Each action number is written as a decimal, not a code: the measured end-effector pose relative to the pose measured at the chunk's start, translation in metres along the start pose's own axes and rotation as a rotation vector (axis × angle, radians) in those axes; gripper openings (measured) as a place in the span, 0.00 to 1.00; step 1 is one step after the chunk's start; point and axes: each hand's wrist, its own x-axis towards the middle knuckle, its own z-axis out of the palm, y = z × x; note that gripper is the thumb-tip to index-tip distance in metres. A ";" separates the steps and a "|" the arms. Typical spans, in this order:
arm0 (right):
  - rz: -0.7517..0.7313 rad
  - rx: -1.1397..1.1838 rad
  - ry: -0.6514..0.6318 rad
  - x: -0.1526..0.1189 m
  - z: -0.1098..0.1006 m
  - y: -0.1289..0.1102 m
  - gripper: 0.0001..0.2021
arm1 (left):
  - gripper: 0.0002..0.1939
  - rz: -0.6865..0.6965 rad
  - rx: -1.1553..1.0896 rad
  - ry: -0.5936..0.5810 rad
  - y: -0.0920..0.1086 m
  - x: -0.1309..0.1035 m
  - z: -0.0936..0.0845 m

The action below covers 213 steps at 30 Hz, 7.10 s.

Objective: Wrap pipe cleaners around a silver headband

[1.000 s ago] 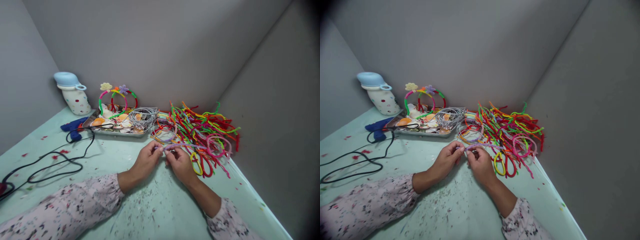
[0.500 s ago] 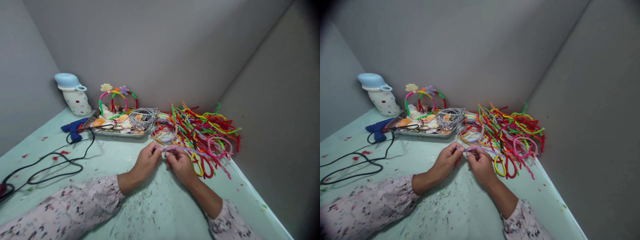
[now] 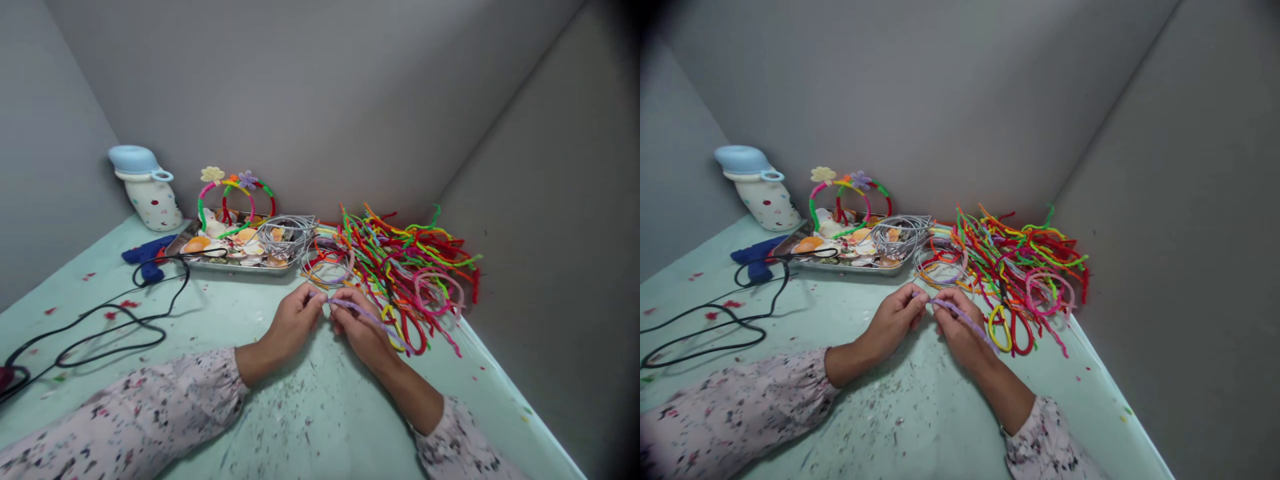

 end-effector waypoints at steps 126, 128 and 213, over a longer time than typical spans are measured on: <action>0.039 0.055 -0.039 0.004 -0.004 -0.004 0.12 | 0.15 0.046 0.060 0.038 0.005 -0.001 0.001; 0.045 0.043 -0.042 0.005 -0.004 -0.004 0.12 | 0.14 0.039 0.066 0.044 0.006 -0.001 0.001; -0.031 -0.030 -0.048 -0.001 0.001 -0.001 0.06 | 0.16 0.003 0.003 0.045 0.004 0.000 0.000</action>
